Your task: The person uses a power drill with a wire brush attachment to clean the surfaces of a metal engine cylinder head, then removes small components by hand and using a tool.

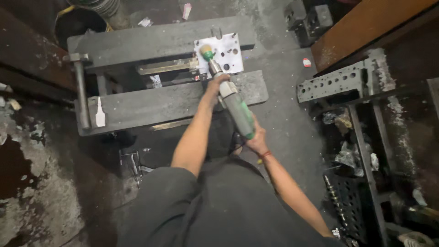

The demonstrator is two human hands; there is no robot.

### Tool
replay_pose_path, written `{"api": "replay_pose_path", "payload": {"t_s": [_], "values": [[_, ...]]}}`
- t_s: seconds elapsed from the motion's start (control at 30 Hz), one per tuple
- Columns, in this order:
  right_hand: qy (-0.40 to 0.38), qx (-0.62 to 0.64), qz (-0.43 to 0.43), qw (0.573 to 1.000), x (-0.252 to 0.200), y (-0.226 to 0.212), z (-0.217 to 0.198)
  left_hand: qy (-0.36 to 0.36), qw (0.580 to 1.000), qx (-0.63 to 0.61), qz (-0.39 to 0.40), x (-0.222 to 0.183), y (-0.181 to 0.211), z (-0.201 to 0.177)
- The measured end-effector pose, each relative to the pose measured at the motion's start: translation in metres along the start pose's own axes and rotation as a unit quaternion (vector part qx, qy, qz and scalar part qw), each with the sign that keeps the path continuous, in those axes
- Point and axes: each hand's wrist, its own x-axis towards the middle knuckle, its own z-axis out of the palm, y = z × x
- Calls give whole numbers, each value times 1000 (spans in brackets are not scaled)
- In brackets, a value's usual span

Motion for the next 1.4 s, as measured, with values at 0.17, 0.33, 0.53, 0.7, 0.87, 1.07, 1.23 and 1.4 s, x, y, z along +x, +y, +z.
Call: {"api": "replay_pose_path", "payload": {"t_s": [0.17,0.33,0.53,0.7,0.87,1.07,1.23,1.4], "values": [[22,11,-82,996,4,0,14,-44,999,-8,-16,-1,12,-10],[-55,-49,46,996,-26,14,-21,42,998,11,-43,-23,-35,2],[-36,-30,75,996,-50,42,-62,47,998,26,-31,-21,-84,44],[-48,-35,99,993,-19,62,-84,17,998,-36,-51,1,-83,66],[-155,20,-46,987,44,74,-115,95,993,-65,-35,-12,-55,63],[-240,67,1,968,78,43,-111,104,989,-102,29,-19,-17,47],[-224,27,-34,974,108,-12,-151,116,974,-183,60,-45,2,80],[-153,30,-15,988,116,-84,-147,27,980,-193,42,-17,44,91]]}}
